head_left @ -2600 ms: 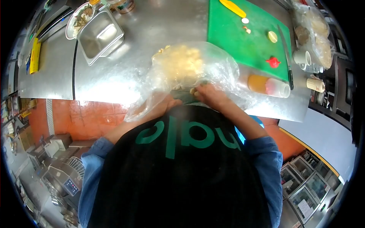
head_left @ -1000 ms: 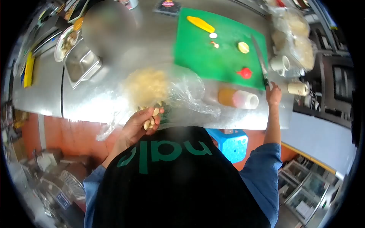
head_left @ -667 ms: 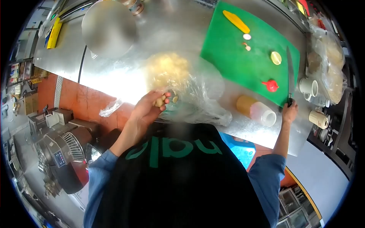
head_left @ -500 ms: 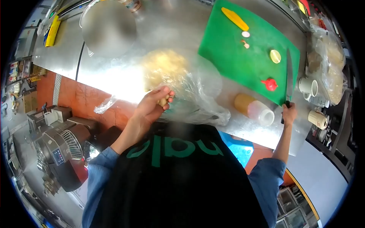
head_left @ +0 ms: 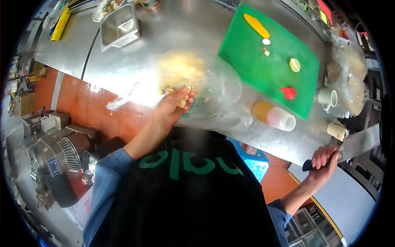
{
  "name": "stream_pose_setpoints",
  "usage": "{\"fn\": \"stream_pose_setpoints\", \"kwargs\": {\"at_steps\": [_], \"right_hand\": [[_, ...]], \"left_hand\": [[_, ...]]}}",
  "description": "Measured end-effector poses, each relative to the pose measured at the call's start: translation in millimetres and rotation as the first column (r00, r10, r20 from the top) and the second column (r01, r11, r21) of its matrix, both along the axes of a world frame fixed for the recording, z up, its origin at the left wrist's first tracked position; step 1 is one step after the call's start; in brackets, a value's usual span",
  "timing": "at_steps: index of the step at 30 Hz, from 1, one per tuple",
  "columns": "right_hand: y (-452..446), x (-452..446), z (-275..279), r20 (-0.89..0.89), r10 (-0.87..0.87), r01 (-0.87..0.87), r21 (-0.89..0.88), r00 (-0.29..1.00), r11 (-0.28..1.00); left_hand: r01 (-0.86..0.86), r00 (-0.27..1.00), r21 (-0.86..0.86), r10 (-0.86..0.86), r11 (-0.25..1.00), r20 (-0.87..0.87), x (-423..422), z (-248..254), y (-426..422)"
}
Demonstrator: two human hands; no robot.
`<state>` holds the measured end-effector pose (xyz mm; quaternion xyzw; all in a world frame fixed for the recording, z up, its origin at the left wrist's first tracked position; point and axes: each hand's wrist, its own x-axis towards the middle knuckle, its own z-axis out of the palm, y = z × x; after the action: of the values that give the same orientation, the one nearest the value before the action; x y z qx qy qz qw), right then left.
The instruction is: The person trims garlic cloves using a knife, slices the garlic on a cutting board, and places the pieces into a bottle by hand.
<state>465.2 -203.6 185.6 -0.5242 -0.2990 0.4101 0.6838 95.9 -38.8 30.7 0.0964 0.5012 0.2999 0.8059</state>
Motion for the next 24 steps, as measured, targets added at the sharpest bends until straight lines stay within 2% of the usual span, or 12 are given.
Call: {"fn": "stream_pose_setpoints", "kwargs": {"at_steps": [3, 5, 7, 13, 17, 20, 24], "right_hand": [[-6, -54, 16, -0.078, 0.241, -0.237, 0.061, 0.967, 0.97], [-10, -87, 16, -0.116, 0.313, -0.312, 0.026, 0.943, 0.95], [-8, -120, 10, -0.08, 0.362, -0.362, 0.017, 0.929, 0.932], [-13, -181, -10, -0.047, 0.304, -0.307, -0.214, 0.952, 0.927], [-15, -194, -27, -0.048, 0.312, -0.314, -0.245, 0.949, 0.917], [-6, -195, -31, -0.053, 0.361, -0.363, -0.242, 0.931, 0.9], [4, -186, -34, -0.052, 0.381, -0.381, -0.271, 0.923, 0.884]], "left_hand": [[-0.064, 0.997, -0.008, 0.064, 0.998, 0.037, -2, 1, -3], [-0.108, 0.992, -0.039, 0.111, 0.993, 0.066, -5, 1, -2], [-0.126, 0.988, -0.091, 0.134, 0.988, 0.08, -7, 2, 3], [-0.161, 0.973, -0.06, 0.168, 0.985, 0.159, -22, -14, 0], [-0.197, 0.965, -0.013, 0.196, 0.98, 0.172, -20, -19, -3], [-0.175, 0.984, 0.205, 0.168, 0.963, 0.05, -17, -4, 1], [-0.074, 0.979, 0.37, 0.139, 0.926, -0.152, -12, -18, 12]]}}
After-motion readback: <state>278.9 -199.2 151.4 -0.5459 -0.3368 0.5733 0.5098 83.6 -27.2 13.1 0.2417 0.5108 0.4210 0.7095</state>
